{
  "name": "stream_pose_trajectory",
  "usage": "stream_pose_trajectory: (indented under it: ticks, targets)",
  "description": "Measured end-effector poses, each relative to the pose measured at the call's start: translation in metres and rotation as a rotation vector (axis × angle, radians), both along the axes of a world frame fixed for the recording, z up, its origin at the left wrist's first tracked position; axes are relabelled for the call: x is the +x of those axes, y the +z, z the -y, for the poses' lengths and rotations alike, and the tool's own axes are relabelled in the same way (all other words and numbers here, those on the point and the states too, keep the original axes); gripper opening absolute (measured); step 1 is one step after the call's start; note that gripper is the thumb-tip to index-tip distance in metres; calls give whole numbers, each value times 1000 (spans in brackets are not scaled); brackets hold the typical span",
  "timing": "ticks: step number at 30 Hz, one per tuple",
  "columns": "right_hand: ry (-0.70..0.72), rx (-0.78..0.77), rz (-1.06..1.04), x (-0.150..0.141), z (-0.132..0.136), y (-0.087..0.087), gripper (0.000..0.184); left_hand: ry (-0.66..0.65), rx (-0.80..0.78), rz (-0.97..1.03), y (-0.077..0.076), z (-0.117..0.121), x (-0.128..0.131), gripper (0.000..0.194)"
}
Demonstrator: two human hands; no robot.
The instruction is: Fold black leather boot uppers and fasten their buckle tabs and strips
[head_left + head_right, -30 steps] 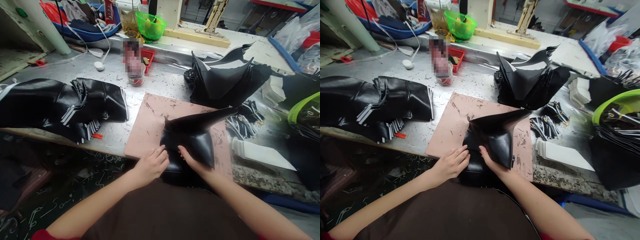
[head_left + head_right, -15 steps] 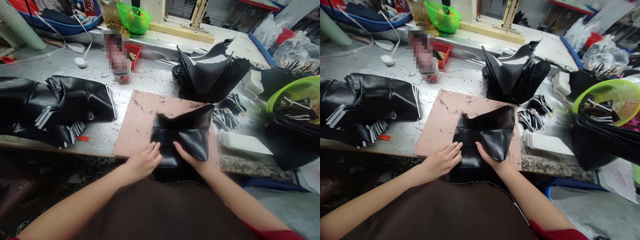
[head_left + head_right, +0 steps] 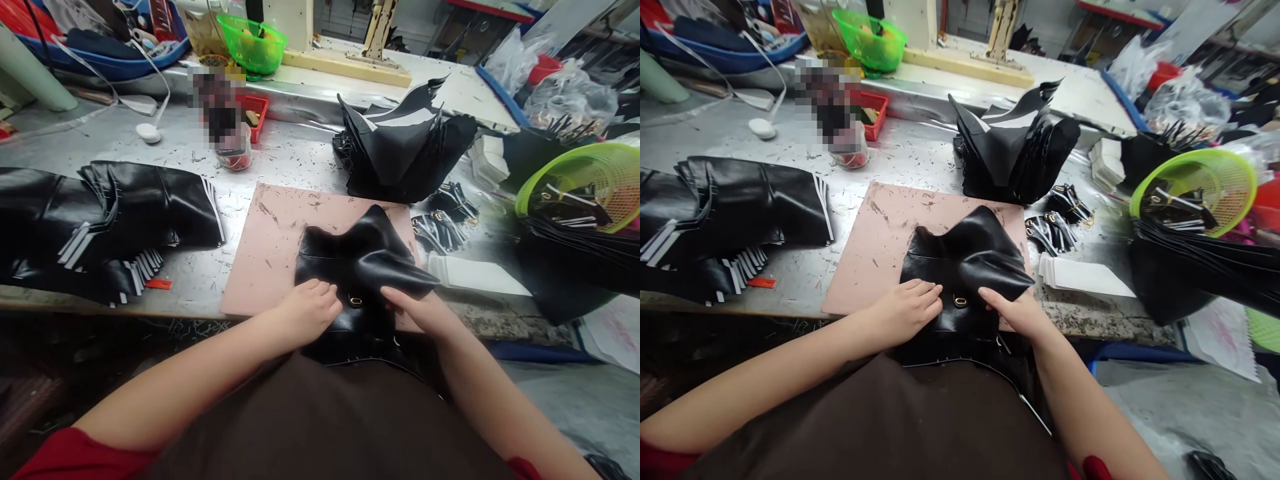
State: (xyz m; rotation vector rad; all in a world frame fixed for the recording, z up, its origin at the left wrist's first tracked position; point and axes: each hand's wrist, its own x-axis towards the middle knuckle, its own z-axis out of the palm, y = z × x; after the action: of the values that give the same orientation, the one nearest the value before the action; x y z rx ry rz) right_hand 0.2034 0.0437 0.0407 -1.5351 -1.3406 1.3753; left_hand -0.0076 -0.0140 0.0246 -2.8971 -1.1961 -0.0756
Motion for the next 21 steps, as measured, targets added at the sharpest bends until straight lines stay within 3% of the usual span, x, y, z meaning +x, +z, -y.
stream_pose_trajectory:
  ticks: [4, 6, 13, 21]
  targets:
    - [14, 39, 87, -3, -11, -1, 38, 26, -47, -19, 1, 1, 1, 21]
    - [-6, -22, 89, -3, -18, -6, 36, 20, -55, -37, 2, 3, 0, 22]
    - [128, -8, 202, 9, -27, -20, 71, -9, -58, -74, 4, 3, 2, 37]
    - [195, 137, 277, 10, -32, -30, 67, -18, -73, -131, 14, -7, 25, 29]
